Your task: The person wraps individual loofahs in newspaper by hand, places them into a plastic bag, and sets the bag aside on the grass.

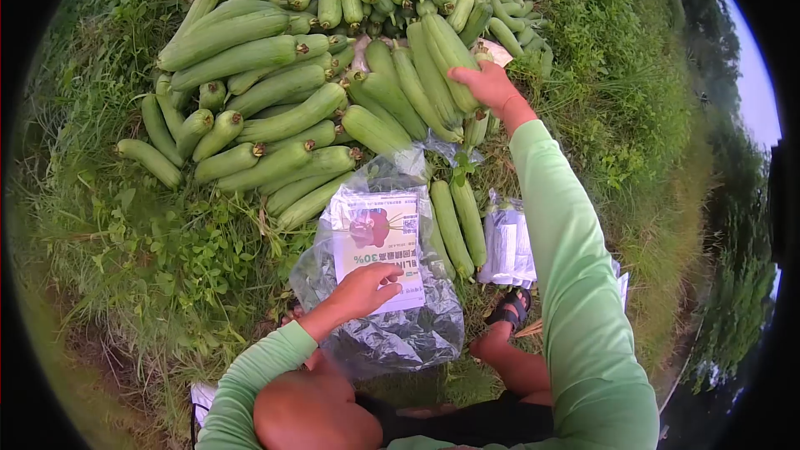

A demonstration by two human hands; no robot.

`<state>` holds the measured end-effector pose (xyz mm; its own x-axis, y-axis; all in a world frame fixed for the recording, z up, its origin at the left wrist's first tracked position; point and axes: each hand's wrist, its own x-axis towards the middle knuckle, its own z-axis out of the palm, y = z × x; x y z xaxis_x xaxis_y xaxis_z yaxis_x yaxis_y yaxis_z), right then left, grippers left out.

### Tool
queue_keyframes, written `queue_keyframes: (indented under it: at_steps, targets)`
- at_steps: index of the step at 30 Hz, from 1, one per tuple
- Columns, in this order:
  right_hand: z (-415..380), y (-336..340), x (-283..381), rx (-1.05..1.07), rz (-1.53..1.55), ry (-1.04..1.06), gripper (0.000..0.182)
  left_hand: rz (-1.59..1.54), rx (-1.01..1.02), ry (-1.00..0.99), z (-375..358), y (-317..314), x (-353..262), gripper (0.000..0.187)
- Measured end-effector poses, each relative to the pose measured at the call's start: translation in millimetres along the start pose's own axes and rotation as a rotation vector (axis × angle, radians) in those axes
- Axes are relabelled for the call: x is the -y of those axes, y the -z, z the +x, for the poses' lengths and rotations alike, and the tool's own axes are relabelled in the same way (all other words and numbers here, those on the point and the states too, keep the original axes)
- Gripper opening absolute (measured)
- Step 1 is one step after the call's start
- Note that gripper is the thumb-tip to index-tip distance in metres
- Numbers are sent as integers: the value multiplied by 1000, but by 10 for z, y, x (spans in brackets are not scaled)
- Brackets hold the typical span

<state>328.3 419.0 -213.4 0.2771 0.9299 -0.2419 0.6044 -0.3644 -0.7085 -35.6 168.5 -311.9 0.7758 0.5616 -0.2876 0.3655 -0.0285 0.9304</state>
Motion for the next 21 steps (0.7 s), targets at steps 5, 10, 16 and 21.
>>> queue_keyframes:
  at_steps: [5,10,16,21]
  targets:
    - [-1294,-95,38,240,915,-153,50,-423,-127,24,-22,50,-24,37]
    - [-2761,-654,-77,396,1133,-167,56,-715,-166,-25,-170,-8,-358,65]
    - [-3914,-1541,-422,286,600,-15,66,-861,2,135,-613,-425,-276,87]
    - [-4041,-1372,-878,570,676,-97,47,-872,-67,308,-640,-573,-138,79]
